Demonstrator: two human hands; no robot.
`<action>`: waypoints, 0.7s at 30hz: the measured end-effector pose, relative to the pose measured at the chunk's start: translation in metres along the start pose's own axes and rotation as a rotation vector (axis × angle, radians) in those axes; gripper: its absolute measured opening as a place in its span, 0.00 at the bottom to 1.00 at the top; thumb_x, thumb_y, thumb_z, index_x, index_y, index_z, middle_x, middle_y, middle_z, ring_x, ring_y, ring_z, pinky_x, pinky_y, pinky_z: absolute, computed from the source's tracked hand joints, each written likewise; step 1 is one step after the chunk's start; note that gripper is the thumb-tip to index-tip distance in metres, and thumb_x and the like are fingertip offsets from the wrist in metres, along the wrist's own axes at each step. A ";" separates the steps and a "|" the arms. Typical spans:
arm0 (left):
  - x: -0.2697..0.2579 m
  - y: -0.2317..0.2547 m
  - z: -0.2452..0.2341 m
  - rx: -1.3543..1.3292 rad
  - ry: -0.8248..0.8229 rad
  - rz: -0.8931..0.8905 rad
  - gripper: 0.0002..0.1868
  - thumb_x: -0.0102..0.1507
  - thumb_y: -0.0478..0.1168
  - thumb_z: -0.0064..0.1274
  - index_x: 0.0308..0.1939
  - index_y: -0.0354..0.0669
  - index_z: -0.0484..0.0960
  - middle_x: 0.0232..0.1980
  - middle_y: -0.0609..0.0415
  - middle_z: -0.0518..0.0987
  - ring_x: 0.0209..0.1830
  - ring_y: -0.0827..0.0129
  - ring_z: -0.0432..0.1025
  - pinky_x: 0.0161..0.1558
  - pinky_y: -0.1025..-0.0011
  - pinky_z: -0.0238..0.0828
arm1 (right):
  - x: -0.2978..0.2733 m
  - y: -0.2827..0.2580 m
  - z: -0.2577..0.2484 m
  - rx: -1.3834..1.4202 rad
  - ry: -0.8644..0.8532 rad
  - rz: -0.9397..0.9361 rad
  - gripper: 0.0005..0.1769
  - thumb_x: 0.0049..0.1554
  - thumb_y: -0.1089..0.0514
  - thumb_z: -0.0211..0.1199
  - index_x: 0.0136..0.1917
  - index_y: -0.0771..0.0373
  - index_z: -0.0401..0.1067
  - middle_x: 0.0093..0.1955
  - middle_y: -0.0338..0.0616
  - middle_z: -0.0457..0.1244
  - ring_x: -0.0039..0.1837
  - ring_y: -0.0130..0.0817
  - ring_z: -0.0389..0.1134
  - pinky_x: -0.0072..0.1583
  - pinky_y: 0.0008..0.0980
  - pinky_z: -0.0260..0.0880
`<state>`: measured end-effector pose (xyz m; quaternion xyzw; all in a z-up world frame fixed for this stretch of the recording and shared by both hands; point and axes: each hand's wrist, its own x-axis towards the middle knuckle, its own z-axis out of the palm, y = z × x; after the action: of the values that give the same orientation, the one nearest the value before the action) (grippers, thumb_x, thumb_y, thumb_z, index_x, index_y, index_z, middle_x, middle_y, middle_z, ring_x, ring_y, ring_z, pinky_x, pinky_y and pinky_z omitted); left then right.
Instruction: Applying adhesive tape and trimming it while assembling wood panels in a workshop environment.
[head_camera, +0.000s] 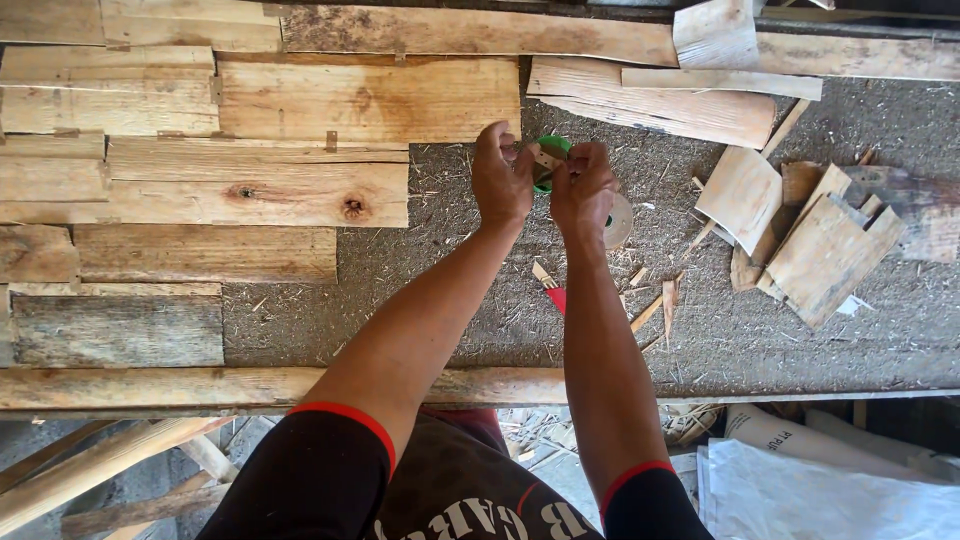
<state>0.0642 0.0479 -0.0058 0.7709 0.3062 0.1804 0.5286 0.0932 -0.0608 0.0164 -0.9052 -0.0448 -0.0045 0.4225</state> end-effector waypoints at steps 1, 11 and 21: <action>-0.005 0.001 0.000 0.033 0.076 0.048 0.31 0.58 0.40 0.67 0.61 0.39 0.71 0.53 0.44 0.80 0.49 0.58 0.78 0.51 0.63 0.78 | 0.001 -0.001 0.000 -0.011 0.007 0.029 0.11 0.56 0.67 0.65 0.53 0.67 0.69 0.47 0.51 0.73 0.48 0.40 0.77 0.48 0.38 0.80; -0.003 -0.040 0.047 -0.127 0.057 -0.468 0.46 0.48 0.55 0.74 0.61 0.32 0.72 0.58 0.41 0.79 0.54 0.56 0.77 0.57 0.62 0.75 | 0.001 0.009 0.000 0.027 -0.010 0.035 0.11 0.56 0.67 0.67 0.51 0.66 0.67 0.43 0.47 0.70 0.43 0.35 0.75 0.44 0.32 0.80; -0.009 -0.008 0.028 -0.256 0.017 -0.585 0.41 0.53 0.52 0.70 0.62 0.36 0.71 0.60 0.41 0.76 0.58 0.55 0.74 0.60 0.60 0.73 | -0.012 0.007 -0.036 -0.005 -0.038 0.152 0.14 0.58 0.71 0.64 0.54 0.65 0.62 0.40 0.48 0.66 0.39 0.35 0.68 0.38 0.31 0.72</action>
<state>0.0723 0.0240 -0.0233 0.5757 0.4941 0.0643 0.6483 0.0830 -0.0941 0.0334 -0.9070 0.0160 0.0446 0.4184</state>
